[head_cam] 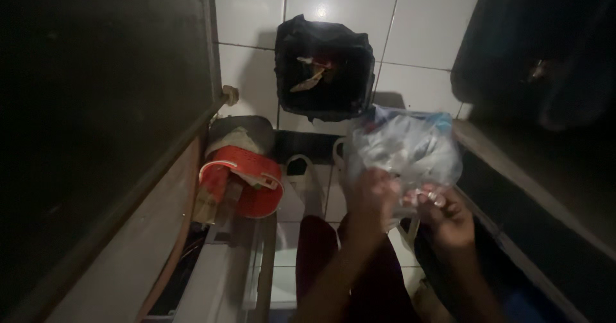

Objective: The person empties a plastic bag containing food scraps into a black compost bin, then ties the bag and places it on the floor. They walk through a cluttered home, briefly open a door, and place the bag into a large metal drum.

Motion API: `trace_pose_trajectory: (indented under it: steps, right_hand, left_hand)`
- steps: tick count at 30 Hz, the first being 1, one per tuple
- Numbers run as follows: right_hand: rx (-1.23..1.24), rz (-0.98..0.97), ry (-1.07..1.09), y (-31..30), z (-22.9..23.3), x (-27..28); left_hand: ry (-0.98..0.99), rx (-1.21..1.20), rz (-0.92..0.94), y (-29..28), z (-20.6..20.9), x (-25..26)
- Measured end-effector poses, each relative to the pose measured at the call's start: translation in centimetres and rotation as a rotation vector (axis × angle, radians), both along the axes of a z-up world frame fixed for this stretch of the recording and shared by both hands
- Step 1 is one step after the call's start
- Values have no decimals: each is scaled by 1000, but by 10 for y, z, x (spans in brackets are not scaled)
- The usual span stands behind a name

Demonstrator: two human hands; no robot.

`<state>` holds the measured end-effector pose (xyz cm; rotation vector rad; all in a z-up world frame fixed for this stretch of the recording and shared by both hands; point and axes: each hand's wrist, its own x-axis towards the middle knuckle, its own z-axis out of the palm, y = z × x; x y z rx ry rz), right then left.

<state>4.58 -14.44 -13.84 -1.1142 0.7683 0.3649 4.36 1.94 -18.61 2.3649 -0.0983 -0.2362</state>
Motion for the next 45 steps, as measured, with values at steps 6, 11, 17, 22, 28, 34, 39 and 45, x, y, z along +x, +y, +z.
trace_pose_trajectory:
  steps: [6, 11, 17, 22, 28, 34, 39, 45]
  right_hand:
    - [-266, 211, 378, 7, 38, 2]
    - [-761, 523, 869, -31, 49, 52]
    - [-977, 1182, 501, -16, 3, 112]
    - [-648, 990, -530, 76, -136, 171]
    - [-1151, 1293, -764, 149, -324, 196]
    - [-1534, 1487, -594, 155, -395, 184]
    - [-1368, 1342, -660, 137, -369, 175]
    - [-1176, 911, -543, 111, -247, 166]
  left_hand:
    - [804, -712, 393, -7, 88, -5]
    - [1149, -640, 849, 37, 96, -42]
    - [810, -982, 1076, 57, 87, -76]
    - [794, -1084, 1271, 50, 58, -73]
    - [792, -976, 1316, 65, 33, -84]
    - [1037, -816, 1453, 78, 35, -74]
    - [894, -990, 1410, 79, 39, -69]
    - [665, -1113, 1327, 88, 45, -50]
